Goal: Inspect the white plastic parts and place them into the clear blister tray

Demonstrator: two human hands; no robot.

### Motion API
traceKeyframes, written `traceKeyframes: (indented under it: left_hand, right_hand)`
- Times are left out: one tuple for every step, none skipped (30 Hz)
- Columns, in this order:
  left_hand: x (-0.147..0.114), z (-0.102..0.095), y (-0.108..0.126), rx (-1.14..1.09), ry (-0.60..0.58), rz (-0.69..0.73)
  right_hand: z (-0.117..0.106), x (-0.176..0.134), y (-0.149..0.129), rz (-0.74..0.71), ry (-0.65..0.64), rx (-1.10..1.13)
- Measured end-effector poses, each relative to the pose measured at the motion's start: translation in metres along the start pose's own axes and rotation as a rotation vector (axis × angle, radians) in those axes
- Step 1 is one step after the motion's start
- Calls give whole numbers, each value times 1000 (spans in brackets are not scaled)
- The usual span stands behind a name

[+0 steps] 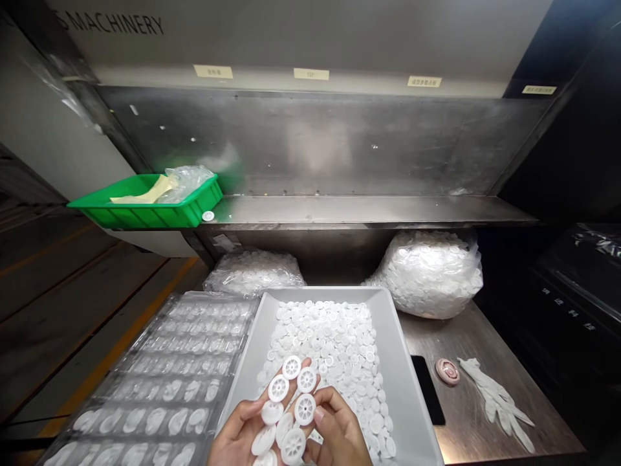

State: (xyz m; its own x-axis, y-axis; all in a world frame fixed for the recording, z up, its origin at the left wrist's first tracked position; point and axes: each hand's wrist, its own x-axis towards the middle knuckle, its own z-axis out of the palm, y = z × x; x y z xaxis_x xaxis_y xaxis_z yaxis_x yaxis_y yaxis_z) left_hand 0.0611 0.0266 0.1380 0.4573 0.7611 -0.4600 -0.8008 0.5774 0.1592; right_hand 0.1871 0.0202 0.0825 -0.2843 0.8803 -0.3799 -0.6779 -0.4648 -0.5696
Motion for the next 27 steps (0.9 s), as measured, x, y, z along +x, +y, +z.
traceKeyframes:
  left_hand:
    - [0, 0, 0, 10, 8, -5]
    - [0, 0, 1, 17, 17, -7]
    - [0, 0, 1, 22, 27, -7]
    - [0, -1, 1, 24, 36, -4]
    - [1, -1, 2, 25, 39, 0]
    - [1, -2, 2, 24, 37, 4]
    - [1, -3, 2, 23, 31, 7]
    - [1, -3, 2, 22, 22, 7]
    - [1, -3, 3, 21, 13, 8]
    - [1, -3, 3, 24, 8, 11]
    - [1, -2, 3, 29, 7, 15]
    - [1, -1, 3, 35, 11, 17]
    - [1, 0, 2, 41, 20, 17]
    - [0, 1, 2, 46, 30, 17]
    - [0, 2, 2, 49, 38, 17]
    - [0, 3, 2, 48, 44, 17]
    - [-1, 4, 1, 44, 45, 21]
    - [-1, 5, 1, 41, 41, 30]
    - [-1, 5, 0, 38, 35, 39]
    - [-1, 5, 0, 32, 28, 44]
    - [0, 5, 0, 29, 22, 48]
    - [0, 4, 0, 31, 16, 52]
    - [0, 3, 0, 34, 12, 54]
    - [1, 2, 0, 37, 10, 54]
    - [1, 2, 0, 41, 8, 54]
    - [1, 1, 0, 44, 8, 54]
    - [1, 1, 0, 41, 10, 50]
  right_hand:
    - [1, 0, 0, 8, 5, 6]
    - [2, 0, -1, 16, 10, 14]
    - [3, 0, -1, 21, 14, 22]
    - [4, 0, -2, 24, 17, 31]
    - [5, 0, -2, 25, 20, 40]
    - [6, 0, -2, 26, 23, 48]
    - [7, 0, -3, 27, 26, 57]
    - [7, 0, -3, 28, 29, 64]
    - [8, 0, -3, 30, 31, 70]
    - [8, 0, -3, 30, 33, 75]
    - [9, 0, -3, 29, 33, 79]
    - [9, 0, -3, 28, 33, 81]
    - [9, 0, -3, 27, 34, 84]
    - [9, 0, -3, 28, 36, 88]
    - [9, 0, -3, 32, 39, 93]
    - [9, 0, -3, 39, 45, 99]
    - [9, 0, -3, 47, 50, 107]
    - [9, -1, -3, 55, 54, 115]
    - [10, -1, -3, 61, 57, 123]
    - [10, -1, -4, 65, 58, 130]
    - [11, -1, -4, 67, 59, 135]
    - [11, -2, -4, 68, 61, 139]
    - [12, -2, -4, 69, 63, 143]
    - [12, -2, -4, 70, 66, 146]
    - [12, -2, -3, 71, 68, 148]
    - [12, -2, -3, 71, 67, 149]
    - [12, -2, -3, 72, 65, 150]
